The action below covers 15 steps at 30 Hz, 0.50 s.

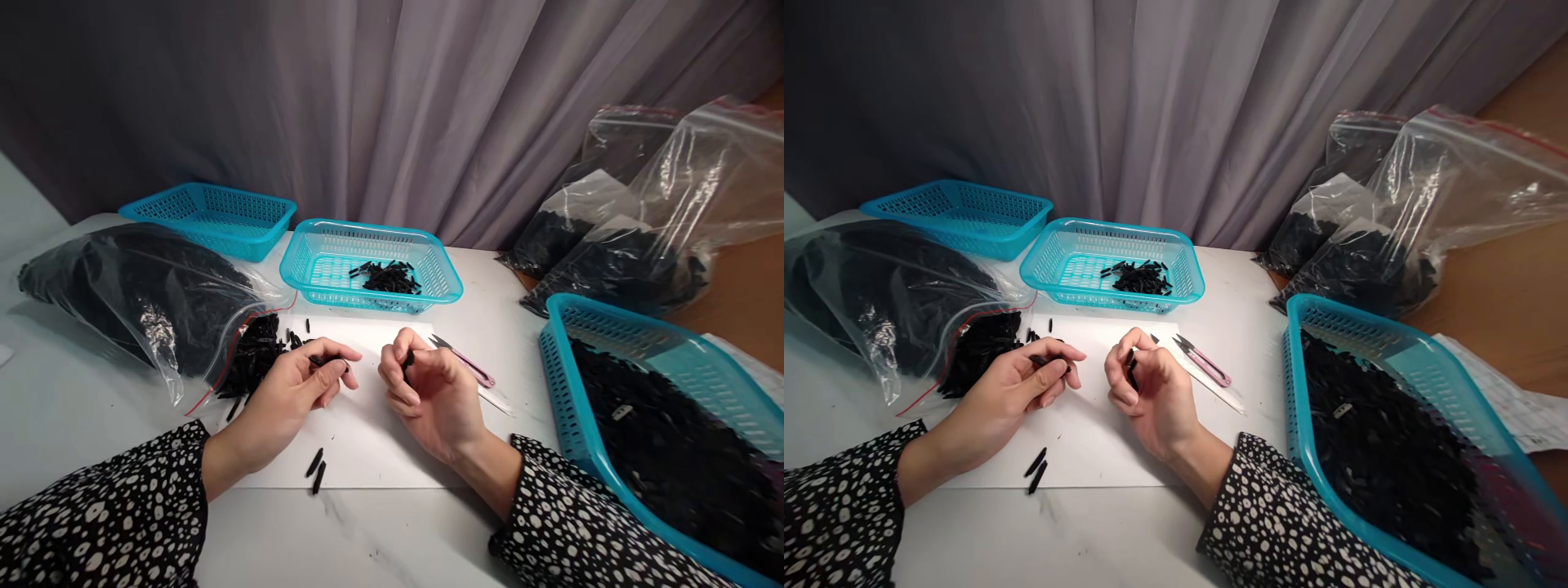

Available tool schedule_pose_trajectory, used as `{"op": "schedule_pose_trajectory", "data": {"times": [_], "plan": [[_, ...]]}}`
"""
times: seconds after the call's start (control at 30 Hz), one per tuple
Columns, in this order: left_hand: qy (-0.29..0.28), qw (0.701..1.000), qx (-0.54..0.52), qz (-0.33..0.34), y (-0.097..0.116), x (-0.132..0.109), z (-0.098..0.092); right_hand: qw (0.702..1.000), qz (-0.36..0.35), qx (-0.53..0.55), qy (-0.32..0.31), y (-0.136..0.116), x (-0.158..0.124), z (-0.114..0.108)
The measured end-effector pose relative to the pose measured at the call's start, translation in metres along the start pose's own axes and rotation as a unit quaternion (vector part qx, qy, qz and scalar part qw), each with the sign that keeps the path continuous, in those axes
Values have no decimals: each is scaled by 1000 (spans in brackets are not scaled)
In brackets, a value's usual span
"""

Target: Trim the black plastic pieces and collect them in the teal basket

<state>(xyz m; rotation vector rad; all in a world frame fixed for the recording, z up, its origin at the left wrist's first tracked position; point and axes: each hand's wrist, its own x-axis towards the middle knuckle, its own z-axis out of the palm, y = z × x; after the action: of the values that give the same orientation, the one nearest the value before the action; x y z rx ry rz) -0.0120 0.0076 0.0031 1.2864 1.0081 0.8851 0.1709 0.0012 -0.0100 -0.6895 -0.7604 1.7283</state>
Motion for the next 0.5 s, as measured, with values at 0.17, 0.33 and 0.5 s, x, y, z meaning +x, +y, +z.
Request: {"op": "schedule_pose_trajectory", "data": {"times": [0.17, 0.33, 0.5], "plan": [[-13, 1000, 8, -17, -1, -2, 0, 994, 2, -111, 0, 6, 3, 0], [-13, 998, 63, -12, -3, -5, 1, 917, -110, -384, 26, 11, -2, 4], [-20, 997, 79, 7, -3, -5, 1, 871, -176, -458, 14, 11, -7, 4]]}}
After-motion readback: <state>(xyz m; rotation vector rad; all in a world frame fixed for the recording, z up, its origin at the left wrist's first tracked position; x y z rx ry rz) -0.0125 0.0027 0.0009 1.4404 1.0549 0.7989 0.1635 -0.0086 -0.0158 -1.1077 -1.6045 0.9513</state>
